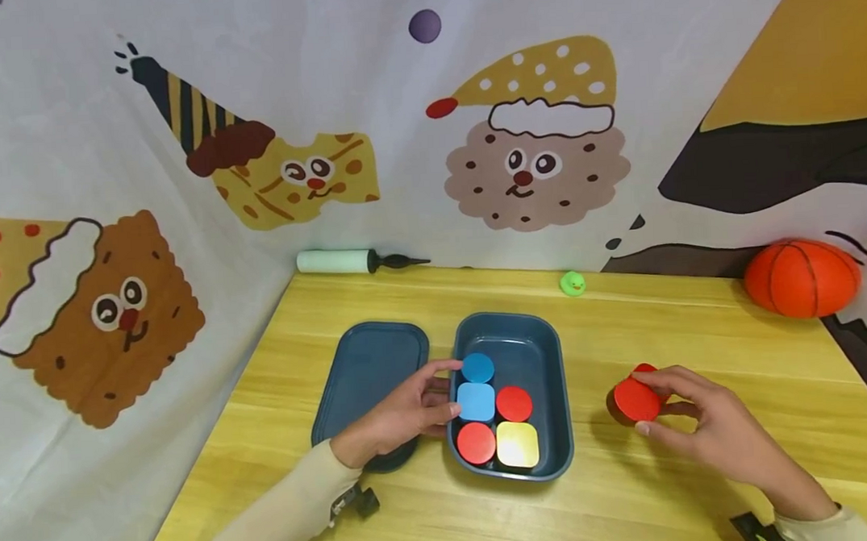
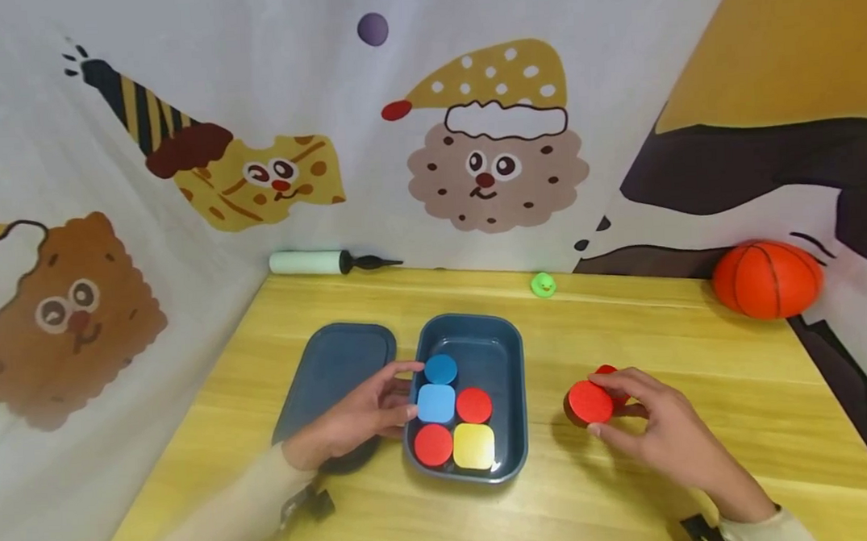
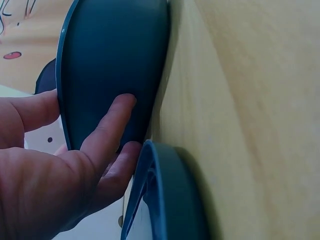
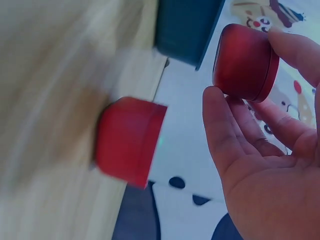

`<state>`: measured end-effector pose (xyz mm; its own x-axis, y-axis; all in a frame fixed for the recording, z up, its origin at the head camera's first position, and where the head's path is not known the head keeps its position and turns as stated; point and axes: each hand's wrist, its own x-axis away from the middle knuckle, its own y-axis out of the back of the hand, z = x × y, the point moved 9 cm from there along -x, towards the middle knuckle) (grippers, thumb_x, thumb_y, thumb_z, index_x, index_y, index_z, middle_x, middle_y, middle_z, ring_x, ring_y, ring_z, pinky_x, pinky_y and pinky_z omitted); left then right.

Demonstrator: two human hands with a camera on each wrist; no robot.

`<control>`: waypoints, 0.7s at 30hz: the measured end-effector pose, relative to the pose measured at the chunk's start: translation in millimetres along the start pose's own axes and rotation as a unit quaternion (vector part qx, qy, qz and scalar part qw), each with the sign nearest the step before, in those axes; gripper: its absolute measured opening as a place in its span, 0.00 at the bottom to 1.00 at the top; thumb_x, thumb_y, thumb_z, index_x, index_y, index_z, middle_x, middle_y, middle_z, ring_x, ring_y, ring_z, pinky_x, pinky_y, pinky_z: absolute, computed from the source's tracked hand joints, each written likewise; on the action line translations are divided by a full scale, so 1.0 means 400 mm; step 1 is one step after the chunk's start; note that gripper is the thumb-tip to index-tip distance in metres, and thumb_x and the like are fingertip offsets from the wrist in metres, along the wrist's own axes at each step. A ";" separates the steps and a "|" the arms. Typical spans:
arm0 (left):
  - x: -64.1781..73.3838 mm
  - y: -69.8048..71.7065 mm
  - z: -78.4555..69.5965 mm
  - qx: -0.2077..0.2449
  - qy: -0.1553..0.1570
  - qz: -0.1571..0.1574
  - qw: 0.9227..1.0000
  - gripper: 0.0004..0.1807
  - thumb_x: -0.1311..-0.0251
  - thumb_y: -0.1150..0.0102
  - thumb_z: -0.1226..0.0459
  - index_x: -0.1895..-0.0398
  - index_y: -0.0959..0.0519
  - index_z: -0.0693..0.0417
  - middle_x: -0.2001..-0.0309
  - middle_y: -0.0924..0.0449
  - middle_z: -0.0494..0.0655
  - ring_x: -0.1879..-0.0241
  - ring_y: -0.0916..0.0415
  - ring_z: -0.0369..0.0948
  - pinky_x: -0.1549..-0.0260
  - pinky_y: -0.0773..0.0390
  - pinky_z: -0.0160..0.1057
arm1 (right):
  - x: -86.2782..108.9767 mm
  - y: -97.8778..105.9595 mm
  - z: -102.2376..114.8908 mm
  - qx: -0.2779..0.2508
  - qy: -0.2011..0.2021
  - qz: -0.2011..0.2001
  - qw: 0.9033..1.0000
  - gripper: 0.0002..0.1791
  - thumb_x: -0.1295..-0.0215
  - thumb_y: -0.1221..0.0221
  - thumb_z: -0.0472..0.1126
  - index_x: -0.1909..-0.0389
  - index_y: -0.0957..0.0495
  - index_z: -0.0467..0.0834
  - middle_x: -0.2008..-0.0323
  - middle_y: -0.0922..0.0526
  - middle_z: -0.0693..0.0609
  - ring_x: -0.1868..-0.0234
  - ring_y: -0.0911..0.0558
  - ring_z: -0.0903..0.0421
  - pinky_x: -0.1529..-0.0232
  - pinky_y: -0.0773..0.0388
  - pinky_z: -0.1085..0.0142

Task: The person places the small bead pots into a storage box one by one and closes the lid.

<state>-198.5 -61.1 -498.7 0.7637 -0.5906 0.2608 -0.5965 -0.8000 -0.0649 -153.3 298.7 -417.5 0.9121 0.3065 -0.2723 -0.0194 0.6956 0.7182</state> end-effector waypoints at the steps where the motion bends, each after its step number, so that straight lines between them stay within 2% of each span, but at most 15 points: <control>1: 0.000 0.000 -0.001 0.000 -0.001 0.000 1.000 0.37 0.24 0.39 0.66 0.17 0.41 0.44 0.28 0.34 0.65 0.38 0.21 0.49 0.47 0.13 0.50 | -0.012 -0.002 0.009 0.000 0.006 -0.001 1.000 0.35 0.50 0.18 0.35 0.39 0.17 0.49 0.48 0.16 0.55 0.54 0.17 0.70 0.58 0.15 0.77; 8: 0.000 0.001 0.002 0.005 0.000 -0.003 1.000 0.37 0.25 0.39 0.67 0.18 0.41 0.43 0.29 0.33 0.64 0.40 0.21 0.47 0.48 0.13 0.50 | -0.090 -0.038 0.055 -0.003 0.029 0.013 1.000 0.34 0.47 0.18 0.39 0.38 0.18 0.50 0.47 0.14 0.54 0.61 0.13 0.65 0.59 0.15 0.74; 13: -0.001 0.002 0.003 0.008 0.000 -0.002 1.000 0.37 0.25 0.38 0.67 0.18 0.40 0.43 0.30 0.32 0.63 0.41 0.20 0.46 0.49 0.12 0.50 | -0.144 -0.076 0.078 -0.016 0.030 0.020 0.999 0.33 0.45 0.19 0.41 0.38 0.18 0.49 0.45 0.13 0.54 0.56 0.13 0.64 0.60 0.13 0.70; 16: -0.001 0.004 0.001 0.006 -0.003 0.000 1.000 0.37 0.25 0.38 0.67 0.18 0.41 0.43 0.29 0.33 0.64 0.42 0.20 0.46 0.49 0.12 0.50 | -0.177 -0.105 0.094 -0.021 0.042 0.029 0.998 0.33 0.44 0.20 0.42 0.36 0.19 0.47 0.44 0.13 0.54 0.52 0.14 0.62 0.57 0.12 0.67; 21: 0.000 0.003 -0.004 0.003 -0.007 0.004 1.000 0.37 0.25 0.38 0.66 0.17 0.41 0.46 0.29 0.34 0.65 0.43 0.20 0.45 0.48 0.12 0.50 | -0.220 -0.150 0.120 -0.010 0.069 0.040 0.997 0.35 0.41 0.22 0.41 0.32 0.21 0.42 0.44 0.14 0.53 0.50 0.14 0.57 0.54 0.11 0.61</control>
<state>-199.6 -62.0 -497.4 0.7622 -0.5986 0.2464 -0.6014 -0.7957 -0.0728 -212.6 198.8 -405.9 0.8424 0.4464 -0.3018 -0.0987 0.6785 0.7280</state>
